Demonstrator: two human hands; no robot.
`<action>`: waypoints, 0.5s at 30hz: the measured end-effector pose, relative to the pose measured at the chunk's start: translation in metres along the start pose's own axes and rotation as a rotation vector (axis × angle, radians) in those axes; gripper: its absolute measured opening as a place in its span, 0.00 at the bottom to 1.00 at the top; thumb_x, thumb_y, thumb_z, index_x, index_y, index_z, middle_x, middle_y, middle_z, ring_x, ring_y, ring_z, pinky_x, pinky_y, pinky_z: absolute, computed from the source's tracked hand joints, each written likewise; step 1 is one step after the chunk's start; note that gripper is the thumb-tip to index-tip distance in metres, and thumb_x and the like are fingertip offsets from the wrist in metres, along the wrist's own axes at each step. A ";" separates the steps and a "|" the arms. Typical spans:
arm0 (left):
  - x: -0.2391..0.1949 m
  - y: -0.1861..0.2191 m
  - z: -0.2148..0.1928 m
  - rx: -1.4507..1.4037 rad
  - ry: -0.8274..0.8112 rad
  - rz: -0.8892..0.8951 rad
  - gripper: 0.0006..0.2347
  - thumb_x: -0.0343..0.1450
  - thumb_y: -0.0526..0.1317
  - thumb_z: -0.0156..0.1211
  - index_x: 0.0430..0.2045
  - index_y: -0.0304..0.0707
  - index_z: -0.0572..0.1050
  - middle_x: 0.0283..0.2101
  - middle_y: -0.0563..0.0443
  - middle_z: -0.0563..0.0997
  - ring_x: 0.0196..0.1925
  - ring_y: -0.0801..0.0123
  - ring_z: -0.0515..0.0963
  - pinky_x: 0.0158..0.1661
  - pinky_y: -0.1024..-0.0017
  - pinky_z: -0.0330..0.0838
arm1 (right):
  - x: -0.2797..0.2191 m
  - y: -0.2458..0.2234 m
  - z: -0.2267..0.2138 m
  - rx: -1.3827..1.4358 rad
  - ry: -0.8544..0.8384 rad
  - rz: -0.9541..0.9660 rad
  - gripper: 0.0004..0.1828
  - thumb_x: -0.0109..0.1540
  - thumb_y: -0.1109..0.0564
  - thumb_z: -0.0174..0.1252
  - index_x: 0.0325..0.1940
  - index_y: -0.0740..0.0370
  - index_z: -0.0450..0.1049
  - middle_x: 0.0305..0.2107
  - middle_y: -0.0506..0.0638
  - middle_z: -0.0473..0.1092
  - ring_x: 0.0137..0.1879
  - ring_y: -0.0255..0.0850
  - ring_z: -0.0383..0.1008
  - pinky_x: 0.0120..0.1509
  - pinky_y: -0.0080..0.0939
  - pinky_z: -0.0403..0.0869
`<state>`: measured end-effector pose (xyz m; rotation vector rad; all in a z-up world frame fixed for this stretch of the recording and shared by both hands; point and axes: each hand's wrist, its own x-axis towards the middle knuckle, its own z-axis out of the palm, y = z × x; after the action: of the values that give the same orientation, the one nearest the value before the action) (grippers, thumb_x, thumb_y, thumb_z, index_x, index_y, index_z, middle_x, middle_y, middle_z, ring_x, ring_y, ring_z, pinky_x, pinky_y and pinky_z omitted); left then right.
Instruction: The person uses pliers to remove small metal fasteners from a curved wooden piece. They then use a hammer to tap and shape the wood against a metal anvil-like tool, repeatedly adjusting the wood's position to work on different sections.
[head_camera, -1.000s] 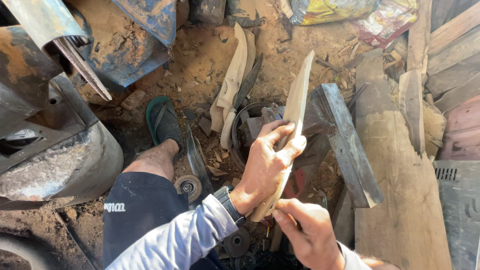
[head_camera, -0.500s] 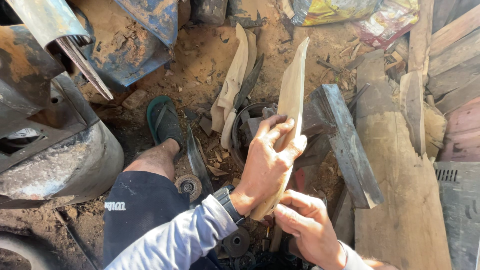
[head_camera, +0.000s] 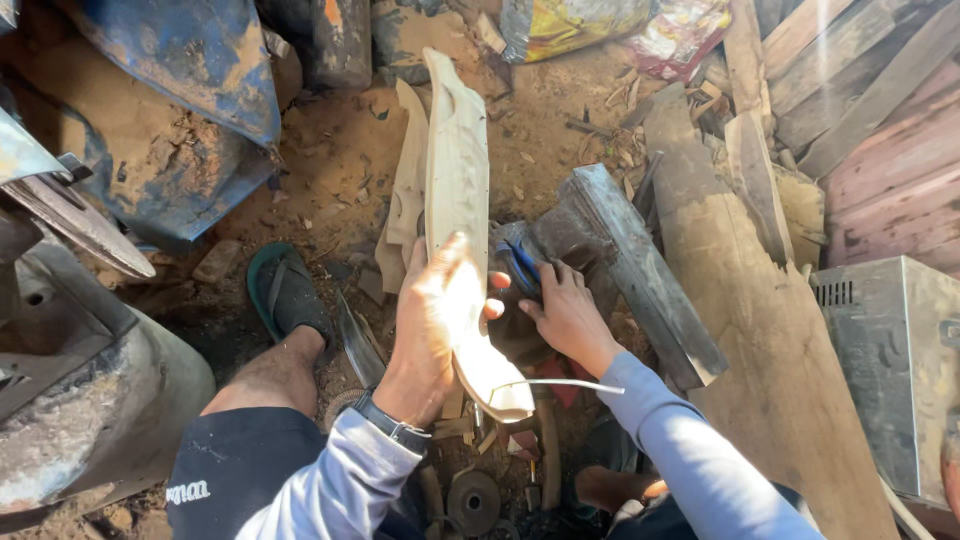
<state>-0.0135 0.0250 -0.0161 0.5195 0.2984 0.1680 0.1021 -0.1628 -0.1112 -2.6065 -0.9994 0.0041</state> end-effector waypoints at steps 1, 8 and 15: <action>0.000 -0.002 -0.001 0.028 0.023 0.015 0.13 0.80 0.42 0.56 0.50 0.30 0.69 0.39 0.42 0.76 0.33 0.64 0.81 0.29 0.72 0.77 | 0.001 0.007 0.013 -0.003 -0.017 0.030 0.33 0.61 0.49 0.62 0.63 0.70 0.61 0.57 0.71 0.64 0.61 0.70 0.63 0.62 0.62 0.65; -0.007 0.014 0.016 0.029 0.040 0.048 0.15 0.74 0.37 0.53 0.55 0.40 0.62 0.47 0.44 0.75 0.42 0.58 0.85 0.36 0.65 0.84 | 0.023 0.024 0.039 -0.281 -0.126 0.012 0.28 0.61 0.51 0.60 0.60 0.68 0.64 0.47 0.68 0.70 0.53 0.64 0.71 0.57 0.60 0.71; -0.002 0.031 0.012 0.256 0.135 0.124 0.23 0.73 0.40 0.52 0.63 0.50 0.53 0.47 0.45 0.73 0.34 0.58 0.83 0.25 0.67 0.79 | 0.018 -0.005 -0.018 0.969 -0.268 0.794 0.13 0.60 0.55 0.57 0.37 0.71 0.73 0.20 0.54 0.72 0.22 0.43 0.70 0.30 0.46 0.70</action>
<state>-0.0138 0.0451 0.0101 0.7828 0.4227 0.2878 0.1147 -0.1537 -0.0909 -1.8994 0.0881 0.8178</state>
